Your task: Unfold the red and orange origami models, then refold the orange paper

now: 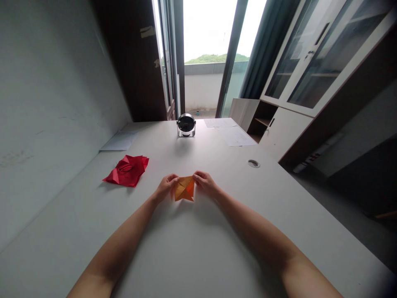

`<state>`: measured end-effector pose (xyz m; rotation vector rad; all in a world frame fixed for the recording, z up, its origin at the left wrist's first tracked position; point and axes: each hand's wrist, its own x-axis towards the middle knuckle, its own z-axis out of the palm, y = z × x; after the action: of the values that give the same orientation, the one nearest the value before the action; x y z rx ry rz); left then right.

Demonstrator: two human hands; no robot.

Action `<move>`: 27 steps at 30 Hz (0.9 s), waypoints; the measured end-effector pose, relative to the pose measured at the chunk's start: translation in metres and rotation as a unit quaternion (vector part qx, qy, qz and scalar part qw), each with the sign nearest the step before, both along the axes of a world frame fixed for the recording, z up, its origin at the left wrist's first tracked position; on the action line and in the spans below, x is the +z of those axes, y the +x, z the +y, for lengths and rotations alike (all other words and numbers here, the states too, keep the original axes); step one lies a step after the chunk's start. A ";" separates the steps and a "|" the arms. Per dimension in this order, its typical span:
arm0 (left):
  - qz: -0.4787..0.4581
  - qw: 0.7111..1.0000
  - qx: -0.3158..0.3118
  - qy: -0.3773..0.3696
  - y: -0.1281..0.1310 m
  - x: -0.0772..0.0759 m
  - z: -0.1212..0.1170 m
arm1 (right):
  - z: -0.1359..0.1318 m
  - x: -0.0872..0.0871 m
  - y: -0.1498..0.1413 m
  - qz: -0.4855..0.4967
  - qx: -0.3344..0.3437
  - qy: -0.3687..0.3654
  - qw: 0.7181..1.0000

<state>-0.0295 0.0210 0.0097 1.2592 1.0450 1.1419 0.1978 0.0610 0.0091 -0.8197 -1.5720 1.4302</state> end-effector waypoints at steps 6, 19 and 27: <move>0.066 0.995 -0.073 0.007 0.001 0.004 -0.003 | -0.001 0.000 -0.001 0.014 -0.014 -0.005 1.000; 0.022 0.999 0.016 0.028 -0.004 -0.005 0.006 | 0.005 -0.008 -0.004 0.084 -0.037 -0.037 0.995; -0.139 0.986 0.090 -0.007 -0.009 -0.005 0.012 | 0.005 -0.005 -0.002 0.053 -0.049 -0.015 0.997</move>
<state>-0.0387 0.0335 0.0043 0.9743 0.9672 1.4000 0.1963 0.0664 0.0040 -0.8138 -1.4143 1.4054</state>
